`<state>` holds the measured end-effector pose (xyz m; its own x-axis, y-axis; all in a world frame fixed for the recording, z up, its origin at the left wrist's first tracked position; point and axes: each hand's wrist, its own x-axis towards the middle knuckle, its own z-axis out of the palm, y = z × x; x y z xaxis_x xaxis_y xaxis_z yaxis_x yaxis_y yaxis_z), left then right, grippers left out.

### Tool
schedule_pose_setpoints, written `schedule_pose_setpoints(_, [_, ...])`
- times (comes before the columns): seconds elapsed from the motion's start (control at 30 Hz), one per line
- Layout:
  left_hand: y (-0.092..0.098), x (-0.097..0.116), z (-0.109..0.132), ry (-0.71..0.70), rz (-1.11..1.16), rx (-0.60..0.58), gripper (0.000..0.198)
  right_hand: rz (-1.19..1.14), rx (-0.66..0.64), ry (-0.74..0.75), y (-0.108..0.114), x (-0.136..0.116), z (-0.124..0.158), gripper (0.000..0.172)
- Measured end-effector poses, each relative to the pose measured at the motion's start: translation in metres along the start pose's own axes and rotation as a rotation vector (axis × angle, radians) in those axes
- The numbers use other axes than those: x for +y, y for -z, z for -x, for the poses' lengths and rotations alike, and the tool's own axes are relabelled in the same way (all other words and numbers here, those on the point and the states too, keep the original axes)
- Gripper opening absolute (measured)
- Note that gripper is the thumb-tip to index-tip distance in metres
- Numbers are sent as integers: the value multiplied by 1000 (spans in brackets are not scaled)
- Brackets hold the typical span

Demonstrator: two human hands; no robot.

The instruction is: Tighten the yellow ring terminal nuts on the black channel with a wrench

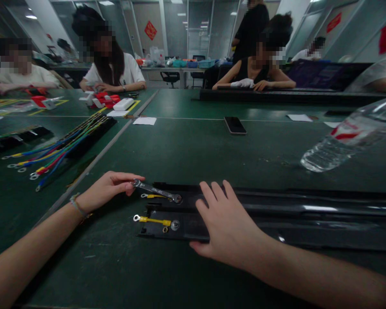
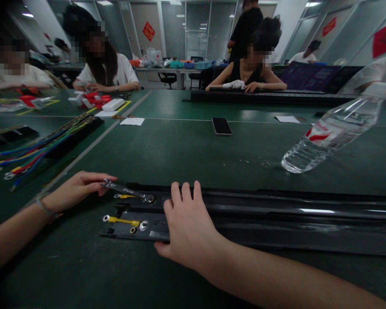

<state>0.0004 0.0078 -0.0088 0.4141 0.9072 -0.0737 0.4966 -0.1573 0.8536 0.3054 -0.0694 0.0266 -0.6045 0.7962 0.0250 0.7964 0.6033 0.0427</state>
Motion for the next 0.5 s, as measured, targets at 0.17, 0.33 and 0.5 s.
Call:
schedule_pose_setpoints(0.17, [1,-2,0,-46,55,-20,29,3,-6,3,0,0,-1,69])
schedule_pose_setpoints(0.33, [0,0,0,-76,109,-39,24,15,17,3,-1,-1,-2,68])
schedule_pose_setpoints(0.5, [0,-2,0,-71,165,-79,22,6,17,2,-1,-1,0,67])
